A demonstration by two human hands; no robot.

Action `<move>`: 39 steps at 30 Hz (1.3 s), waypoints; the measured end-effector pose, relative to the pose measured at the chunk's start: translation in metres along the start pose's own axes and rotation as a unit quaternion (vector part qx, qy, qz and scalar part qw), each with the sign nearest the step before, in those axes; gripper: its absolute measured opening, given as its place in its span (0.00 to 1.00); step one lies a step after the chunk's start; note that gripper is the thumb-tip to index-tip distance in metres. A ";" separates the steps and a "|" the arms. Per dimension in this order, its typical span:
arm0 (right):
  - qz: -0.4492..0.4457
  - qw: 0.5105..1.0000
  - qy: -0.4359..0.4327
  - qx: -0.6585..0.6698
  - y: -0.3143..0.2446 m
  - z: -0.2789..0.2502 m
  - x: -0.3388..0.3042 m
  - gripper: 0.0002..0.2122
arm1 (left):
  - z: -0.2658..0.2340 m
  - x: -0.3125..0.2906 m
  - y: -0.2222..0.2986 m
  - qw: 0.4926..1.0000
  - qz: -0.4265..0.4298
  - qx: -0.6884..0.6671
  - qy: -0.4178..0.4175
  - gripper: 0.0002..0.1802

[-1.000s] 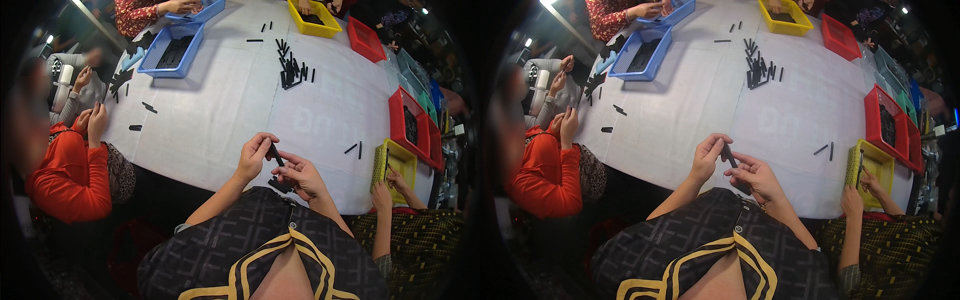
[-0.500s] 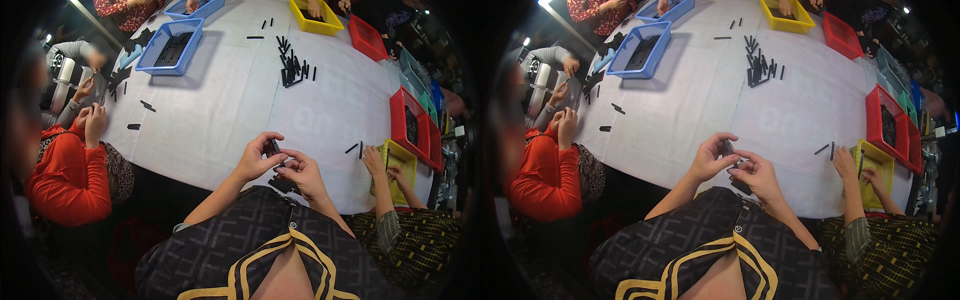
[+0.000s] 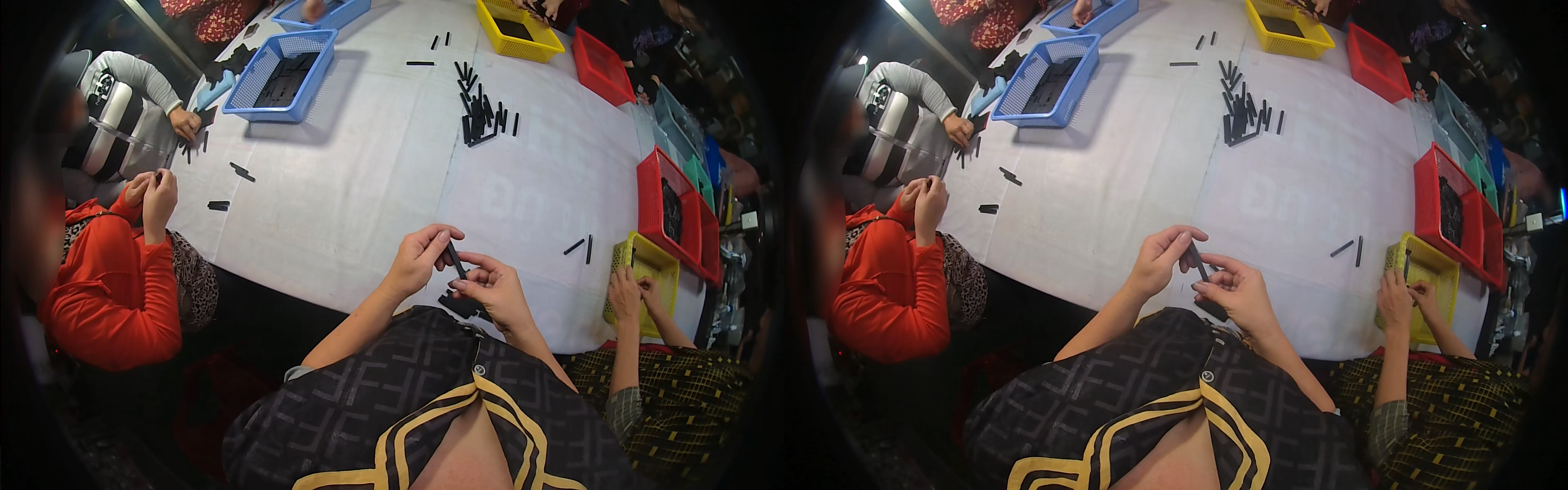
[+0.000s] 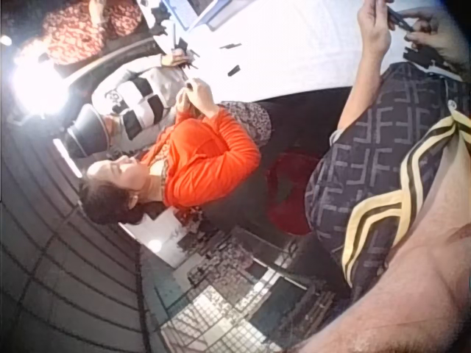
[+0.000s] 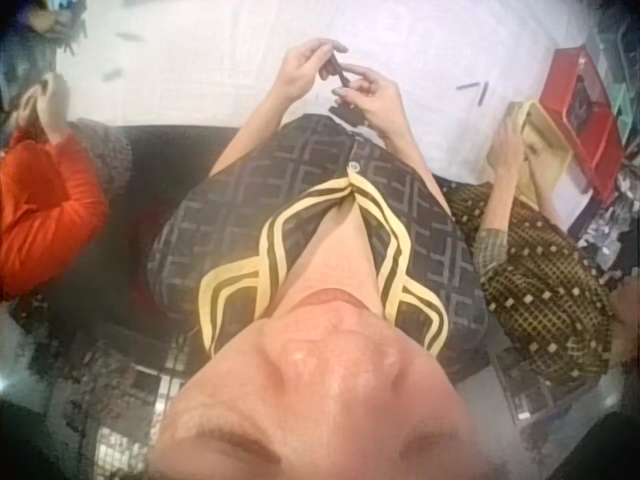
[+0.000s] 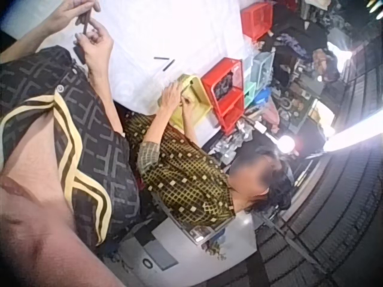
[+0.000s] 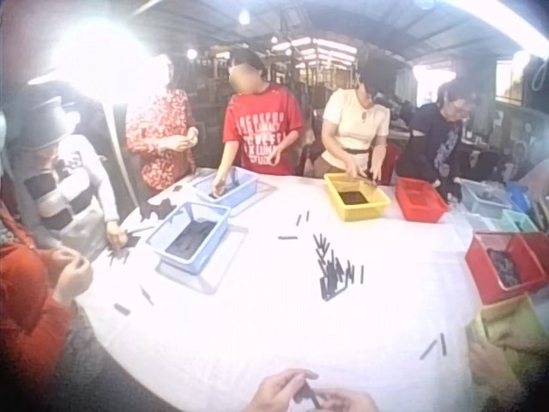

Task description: The person repeatedly picks up small black plastic components from a table and joins two pieces together by hand. They place the assembled units into a yellow basket. Other people at the table perform the same task.

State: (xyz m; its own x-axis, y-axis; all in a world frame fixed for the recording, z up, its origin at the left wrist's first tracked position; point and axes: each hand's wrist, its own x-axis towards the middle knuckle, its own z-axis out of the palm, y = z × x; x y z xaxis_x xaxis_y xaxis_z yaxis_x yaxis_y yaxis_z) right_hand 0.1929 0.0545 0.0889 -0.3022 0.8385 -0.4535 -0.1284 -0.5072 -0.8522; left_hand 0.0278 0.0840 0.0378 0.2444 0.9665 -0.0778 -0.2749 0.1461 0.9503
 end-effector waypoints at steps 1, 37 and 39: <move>0.000 1.000 -0.003 -0.003 0.001 -0.001 0.000 0.20 | 0.000 0.000 0.000 1.000 -0.003 -0.004 -0.001 0.16; 0.012 1.000 -0.023 0.015 0.012 -0.011 -0.005 0.21 | 0.003 -0.001 -0.011 0.998 -0.038 0.035 0.040 0.15; -0.006 1.000 -0.023 0.001 0.013 -0.011 -0.004 0.21 | 0.004 -0.001 -0.010 0.998 -0.033 0.029 0.039 0.15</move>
State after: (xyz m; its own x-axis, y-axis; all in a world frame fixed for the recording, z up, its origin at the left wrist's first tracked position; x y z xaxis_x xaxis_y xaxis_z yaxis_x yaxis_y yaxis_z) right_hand 0.2026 0.0462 0.0769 -0.3447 0.8339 -0.4311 -0.1338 -0.4982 -0.8567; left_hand 0.0341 0.0811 0.0296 0.1865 0.9689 -0.1623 -0.2048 0.1999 0.9582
